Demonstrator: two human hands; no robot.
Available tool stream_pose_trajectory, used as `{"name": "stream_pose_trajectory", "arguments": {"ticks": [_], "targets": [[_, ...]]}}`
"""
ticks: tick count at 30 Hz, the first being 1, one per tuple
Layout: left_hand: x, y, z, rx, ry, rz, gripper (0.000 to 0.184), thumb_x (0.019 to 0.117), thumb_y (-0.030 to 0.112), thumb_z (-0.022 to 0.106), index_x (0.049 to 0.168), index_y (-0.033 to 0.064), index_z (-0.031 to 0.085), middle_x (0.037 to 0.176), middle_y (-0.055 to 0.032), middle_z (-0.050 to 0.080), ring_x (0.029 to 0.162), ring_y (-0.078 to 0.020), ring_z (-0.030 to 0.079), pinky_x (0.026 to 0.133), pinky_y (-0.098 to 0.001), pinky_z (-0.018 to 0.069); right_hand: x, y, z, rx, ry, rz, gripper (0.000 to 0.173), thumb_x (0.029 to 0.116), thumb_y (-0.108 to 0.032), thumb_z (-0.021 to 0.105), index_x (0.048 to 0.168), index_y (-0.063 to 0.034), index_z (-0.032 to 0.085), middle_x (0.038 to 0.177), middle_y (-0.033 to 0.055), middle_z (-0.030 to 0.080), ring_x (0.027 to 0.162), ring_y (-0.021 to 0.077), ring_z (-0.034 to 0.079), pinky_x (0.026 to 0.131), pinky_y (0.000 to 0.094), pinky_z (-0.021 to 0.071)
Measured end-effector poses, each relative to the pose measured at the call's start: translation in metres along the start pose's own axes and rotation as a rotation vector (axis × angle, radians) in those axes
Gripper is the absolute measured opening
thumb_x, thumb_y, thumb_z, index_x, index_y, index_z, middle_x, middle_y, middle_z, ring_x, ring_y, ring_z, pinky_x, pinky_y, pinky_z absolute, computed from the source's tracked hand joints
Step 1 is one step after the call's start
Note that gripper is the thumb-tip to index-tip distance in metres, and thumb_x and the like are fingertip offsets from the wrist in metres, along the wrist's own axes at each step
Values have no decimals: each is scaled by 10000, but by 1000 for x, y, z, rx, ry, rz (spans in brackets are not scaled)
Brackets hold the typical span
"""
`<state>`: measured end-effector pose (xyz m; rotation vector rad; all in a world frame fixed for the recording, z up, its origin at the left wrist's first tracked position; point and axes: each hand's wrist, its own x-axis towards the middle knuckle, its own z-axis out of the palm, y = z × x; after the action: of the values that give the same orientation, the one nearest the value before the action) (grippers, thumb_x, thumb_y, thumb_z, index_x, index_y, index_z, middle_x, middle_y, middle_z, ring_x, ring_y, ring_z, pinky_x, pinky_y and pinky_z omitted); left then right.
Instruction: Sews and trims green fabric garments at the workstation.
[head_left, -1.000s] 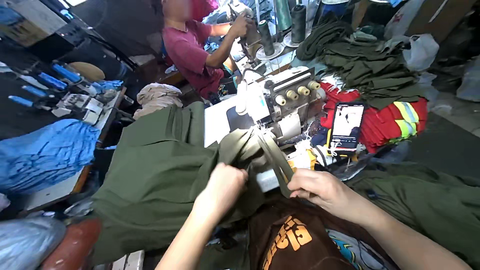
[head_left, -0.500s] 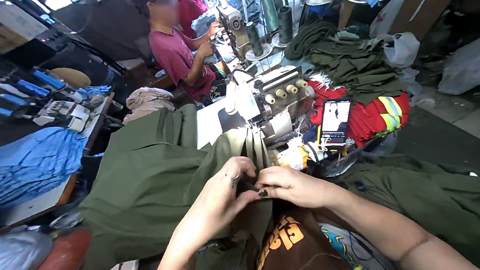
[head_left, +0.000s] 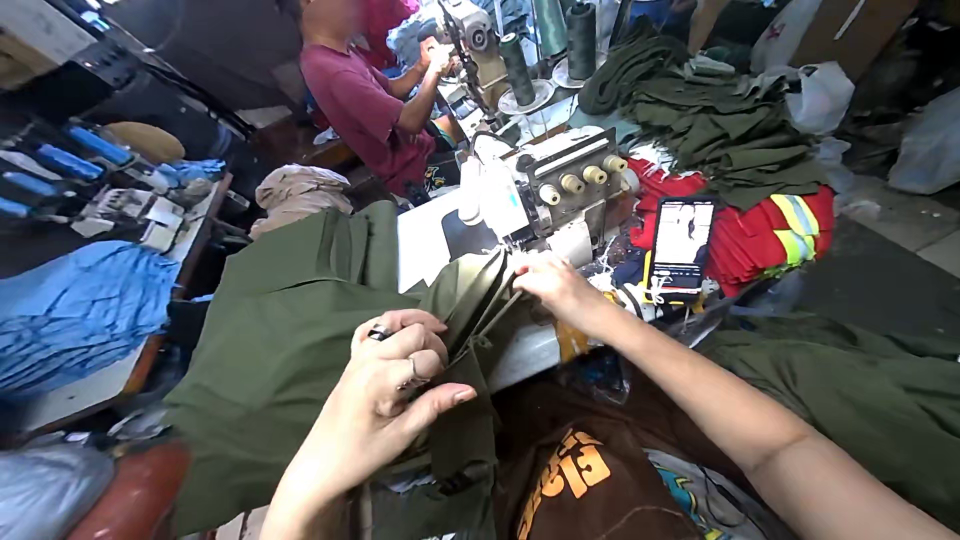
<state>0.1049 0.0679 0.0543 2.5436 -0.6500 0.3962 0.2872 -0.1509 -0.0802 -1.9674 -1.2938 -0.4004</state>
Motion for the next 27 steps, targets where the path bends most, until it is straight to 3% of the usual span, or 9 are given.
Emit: {"name": "stream_pose_trajectory", "arguments": {"ticks": [3, 5, 9, 13, 16, 18, 22, 27], "targets": [[3, -5, 3, -184, 7, 23, 378, 1002, 423, 645, 778, 120, 614, 923, -24, 687, 1140, -147, 613, 1098, -435, 367, 12, 13, 3, 147, -8, 51, 131, 925, 19, 676, 1024, -36, 742, 1185, 179, 637, 1033, 289, 675, 879, 432, 594], [7, -7, 4, -281, 1, 26, 373, 1006, 392, 650, 769, 107, 603, 905, -19, 677, 1058, -106, 621, 1056, -383, 398, 20, -6, -6, 306, -57, 50, 101, 908, -25, 711, 997, -55, 751, 1168, 151, 621, 991, 223, 665, 832, 379, 600], [14, -4, 4, -380, 11, 12, 354, 994, 372, 671, 752, 124, 597, 795, 31, 607, 932, -62, 591, 981, -341, 428, 30, -40, -20, 619, -70, -73, 57, 928, -99, 718, 939, -55, 751, 1144, 83, 632, 1021, 89, 631, 859, 231, 572], [19, 3, 4, -337, -15, 44, 379, 991, 370, 674, 723, 120, 577, 749, 28, 563, 893, -69, 564, 979, -359, 393, 33, -52, -25, 810, -67, -112, 38, 927, -34, 682, 945, -11, 707, 1057, 63, 683, 969, 81, 655, 831, 223, 575], [22, 11, 2, -253, -38, 48, 383, 986, 401, 672, 728, 127, 605, 756, 35, 565, 894, -64, 560, 995, -367, 386, 31, -60, -27, 836, -71, -64, 89, 924, -11, 671, 1012, -3, 687, 1005, 50, 702, 874, 53, 668, 765, 214, 582], [27, 17, 1, -186, -66, 57, 416, 984, 439, 663, 708, 136, 593, 738, 33, 559, 865, -71, 559, 984, -378, 385, 27, -63, -29, 785, -71, -84, 167, 932, -8, 660, 1096, -7, 693, 1042, 47, 709, 929, 50, 678, 822, 225, 589], [45, 23, 2, -139, -132, 116, 447, 996, 484, 628, 695, 158, 576, 699, 51, 523, 793, -60, 537, 947, -377, 381, 14, -56, -38, 678, -67, -186, 145, 989, -38, 615, 999, 15, 749, 999, 101, 696, 968, 116, 659, 862, 249, 559], [68, 20, 7, -37, -264, 217, 492, 998, 556, 575, 695, 169, 600, 684, 51, 546, 760, -72, 556, 915, -379, 398, -23, -49, -43, 794, -61, -79, 205, 1034, -55, 546, 1053, 48, 723, 1114, 155, 711, 1116, 169, 663, 1009, 308, 527]]}}
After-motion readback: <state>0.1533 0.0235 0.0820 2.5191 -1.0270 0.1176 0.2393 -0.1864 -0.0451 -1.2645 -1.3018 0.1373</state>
